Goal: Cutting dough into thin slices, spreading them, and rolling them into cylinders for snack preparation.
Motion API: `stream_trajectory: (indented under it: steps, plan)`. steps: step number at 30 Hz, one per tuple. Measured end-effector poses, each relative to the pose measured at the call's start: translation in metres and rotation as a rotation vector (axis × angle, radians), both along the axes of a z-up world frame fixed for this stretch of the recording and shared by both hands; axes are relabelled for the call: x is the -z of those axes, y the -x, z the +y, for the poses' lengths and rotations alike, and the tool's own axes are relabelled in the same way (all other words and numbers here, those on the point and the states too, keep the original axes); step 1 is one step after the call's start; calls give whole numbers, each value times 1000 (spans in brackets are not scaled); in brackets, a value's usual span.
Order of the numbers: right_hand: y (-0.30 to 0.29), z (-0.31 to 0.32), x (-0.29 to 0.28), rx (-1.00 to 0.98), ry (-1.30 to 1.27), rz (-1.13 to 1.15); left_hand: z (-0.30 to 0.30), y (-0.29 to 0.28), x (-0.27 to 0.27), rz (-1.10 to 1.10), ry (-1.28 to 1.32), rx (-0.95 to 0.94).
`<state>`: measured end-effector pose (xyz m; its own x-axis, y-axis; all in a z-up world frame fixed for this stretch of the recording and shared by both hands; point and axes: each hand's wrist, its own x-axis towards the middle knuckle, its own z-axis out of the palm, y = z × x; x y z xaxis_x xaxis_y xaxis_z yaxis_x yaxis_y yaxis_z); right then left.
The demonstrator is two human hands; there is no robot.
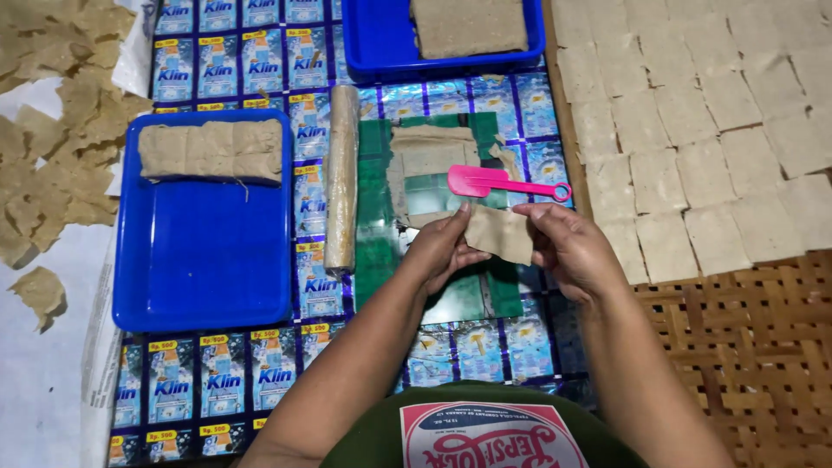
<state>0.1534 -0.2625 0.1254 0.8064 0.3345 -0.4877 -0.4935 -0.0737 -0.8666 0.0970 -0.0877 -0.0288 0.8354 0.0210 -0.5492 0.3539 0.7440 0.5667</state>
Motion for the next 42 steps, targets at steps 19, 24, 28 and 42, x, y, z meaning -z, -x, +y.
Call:
stream_trajectory:
  steps: [19, 24, 28, 42]
  plan:
    - [-106, -271, -17, 404, 353, -59, -99, 33, -65, -412, -1026, 113]
    - [-198, -312, -22, 784, 336, -103, -97, 38, -60, -494, -1147, 146]
    - [-222, -329, -2, 937, 78, -223, -97, 36, -64, -519, -1216, 188]
    - [-208, -370, 25, 1023, 559, -119, -94, 34, -68, -541, -1272, 250]
